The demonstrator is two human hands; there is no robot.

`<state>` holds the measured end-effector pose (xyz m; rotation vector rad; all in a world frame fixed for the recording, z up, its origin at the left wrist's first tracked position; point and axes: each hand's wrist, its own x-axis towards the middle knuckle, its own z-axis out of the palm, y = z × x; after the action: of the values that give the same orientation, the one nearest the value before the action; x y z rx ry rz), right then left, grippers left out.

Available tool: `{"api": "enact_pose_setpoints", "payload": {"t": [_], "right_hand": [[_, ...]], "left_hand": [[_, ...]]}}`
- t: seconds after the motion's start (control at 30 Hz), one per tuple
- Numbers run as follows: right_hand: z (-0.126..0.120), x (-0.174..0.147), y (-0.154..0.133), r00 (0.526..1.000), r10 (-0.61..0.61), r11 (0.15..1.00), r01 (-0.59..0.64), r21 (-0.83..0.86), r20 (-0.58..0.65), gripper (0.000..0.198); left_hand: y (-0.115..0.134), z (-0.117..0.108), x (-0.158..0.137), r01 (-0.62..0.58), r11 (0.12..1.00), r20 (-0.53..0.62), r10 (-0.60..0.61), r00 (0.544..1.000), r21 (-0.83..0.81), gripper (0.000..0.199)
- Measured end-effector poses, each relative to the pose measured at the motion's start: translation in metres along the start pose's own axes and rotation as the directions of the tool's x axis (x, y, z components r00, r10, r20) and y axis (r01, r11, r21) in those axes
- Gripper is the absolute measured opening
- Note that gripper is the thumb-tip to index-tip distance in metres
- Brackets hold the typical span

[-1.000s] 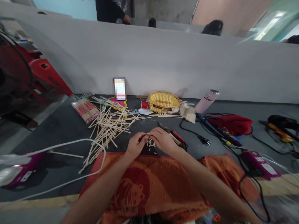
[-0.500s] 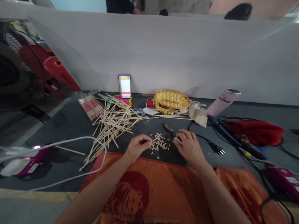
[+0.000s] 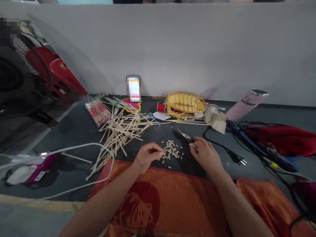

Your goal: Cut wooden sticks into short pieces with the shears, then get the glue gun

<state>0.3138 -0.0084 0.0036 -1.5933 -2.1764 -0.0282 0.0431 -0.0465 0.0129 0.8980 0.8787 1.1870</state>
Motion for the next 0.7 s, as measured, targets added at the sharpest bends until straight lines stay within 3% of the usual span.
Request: {"api": "enact_pose_setpoints", "payload": {"t": [0.13, 0.2, 0.27, 0.33, 0.4, 0.5, 0.7], "right_hand": [[-0.017, 0.003, -0.006, 0.973, 0.207, 0.932, -0.165, 0.322, -0.101, 0.022], [-0.027, 0.001, -0.011, 0.955, 0.296, 0.841, -0.254, 0.478, -0.013, 0.032], [-0.032, -0.001, -0.018, 0.949, 0.301, 0.765, -0.301, 0.569, 0.097, 0.038], [-0.031, -0.003, -0.024, 0.972, 0.215, 0.784, -0.228, 0.578, 0.092, 0.028], [-0.028, -0.005, -0.030, 0.996, 0.088, 0.855, -0.079, 0.513, 0.007, 0.014], [-0.021, -0.007, -0.039, 0.994, -0.106, 0.916, 0.112, 0.386, -0.037, 0.003], [-0.016, -0.013, -0.052, 0.933, -0.356, 0.924, 0.345, 0.165, 0.047, 0.024]], "left_hand": [[0.004, 0.000, 0.000, 0.083, 0.985, 0.014, -0.082, 0.997, -0.149, 0.013], [0.004, 0.000, 0.000, 0.117, 0.973, 0.025, -0.114, 0.993, -0.197, 0.014], [0.003, -0.001, 0.001, 0.131, 0.965, 0.031, -0.127, 0.991, -0.228, 0.015], [0.002, -0.002, 0.002, 0.140, 0.956, 0.026, -0.138, 0.990, -0.257, 0.017], [0.002, -0.003, 0.003, 0.149, 0.944, 0.010, -0.152, 0.988, -0.293, 0.018], [0.002, -0.005, 0.005, 0.161, 0.923, 0.002, -0.172, 0.985, -0.350, 0.019], [0.004, -0.008, 0.005, 0.148, 0.875, 0.033, -0.149, 0.988, -0.461, 0.016]]}}
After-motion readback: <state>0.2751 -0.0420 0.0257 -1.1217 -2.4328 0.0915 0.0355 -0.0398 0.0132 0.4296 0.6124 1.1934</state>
